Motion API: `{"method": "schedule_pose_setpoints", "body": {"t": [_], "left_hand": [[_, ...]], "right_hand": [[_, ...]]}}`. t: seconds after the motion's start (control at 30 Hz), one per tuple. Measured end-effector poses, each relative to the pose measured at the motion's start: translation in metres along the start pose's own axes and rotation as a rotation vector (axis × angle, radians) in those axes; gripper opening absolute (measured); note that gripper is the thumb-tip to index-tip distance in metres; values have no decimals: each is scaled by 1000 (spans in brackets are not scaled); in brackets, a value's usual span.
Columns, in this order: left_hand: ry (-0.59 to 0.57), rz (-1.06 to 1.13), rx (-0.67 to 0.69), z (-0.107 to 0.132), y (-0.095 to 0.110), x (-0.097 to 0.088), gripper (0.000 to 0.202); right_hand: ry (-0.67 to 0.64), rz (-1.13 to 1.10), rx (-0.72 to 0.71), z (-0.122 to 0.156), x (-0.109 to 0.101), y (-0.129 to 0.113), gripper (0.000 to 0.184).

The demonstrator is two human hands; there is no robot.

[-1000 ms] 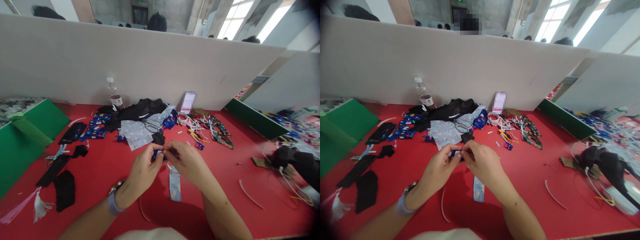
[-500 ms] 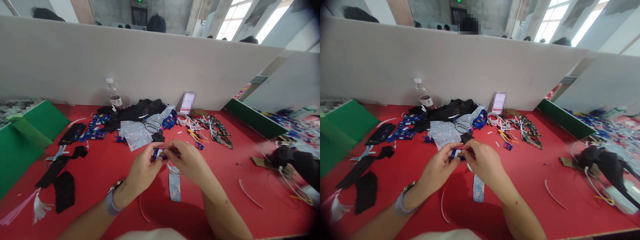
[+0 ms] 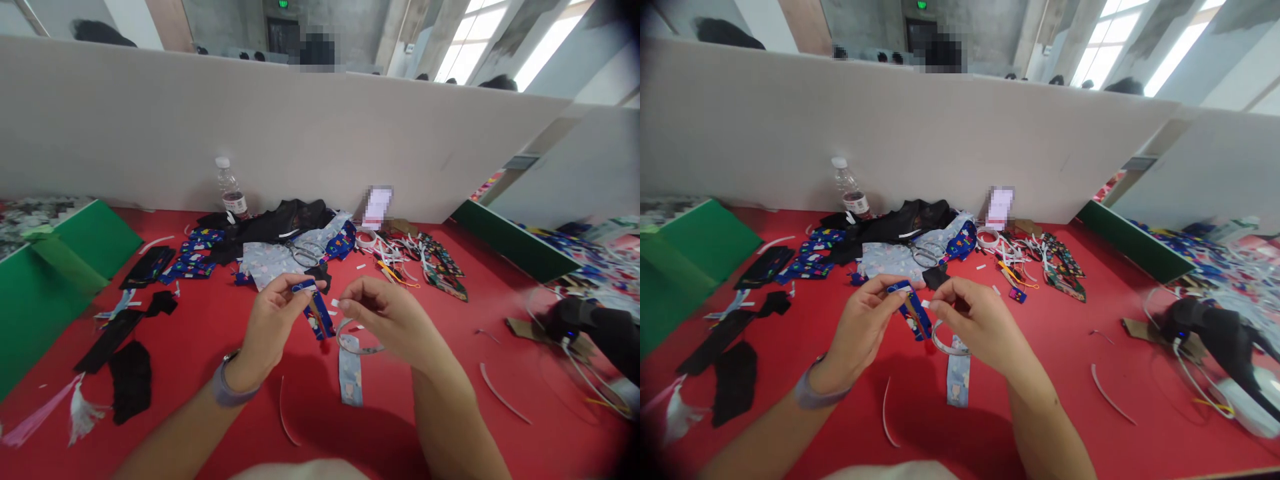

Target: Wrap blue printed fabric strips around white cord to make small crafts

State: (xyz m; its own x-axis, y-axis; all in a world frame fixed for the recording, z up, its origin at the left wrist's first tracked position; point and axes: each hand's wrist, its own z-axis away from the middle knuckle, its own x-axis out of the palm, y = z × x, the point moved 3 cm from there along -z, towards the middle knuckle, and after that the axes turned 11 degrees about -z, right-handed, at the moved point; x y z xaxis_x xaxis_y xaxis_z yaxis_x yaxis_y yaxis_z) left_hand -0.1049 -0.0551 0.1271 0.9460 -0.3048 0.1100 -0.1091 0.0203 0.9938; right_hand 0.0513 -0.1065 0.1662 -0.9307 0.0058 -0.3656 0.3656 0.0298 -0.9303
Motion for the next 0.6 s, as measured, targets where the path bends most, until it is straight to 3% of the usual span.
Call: {"method": "schedule_pose_setpoints", "body": {"t": [0.2,0.6], "left_hand": [[-123,-247,-16,7,0,3,23],[-289,-488,135,17,0,14,32]], "right_hand": [[98,183,-97,16,-8,-15,15],[68,309,-140,11,11,-10,9]]}}
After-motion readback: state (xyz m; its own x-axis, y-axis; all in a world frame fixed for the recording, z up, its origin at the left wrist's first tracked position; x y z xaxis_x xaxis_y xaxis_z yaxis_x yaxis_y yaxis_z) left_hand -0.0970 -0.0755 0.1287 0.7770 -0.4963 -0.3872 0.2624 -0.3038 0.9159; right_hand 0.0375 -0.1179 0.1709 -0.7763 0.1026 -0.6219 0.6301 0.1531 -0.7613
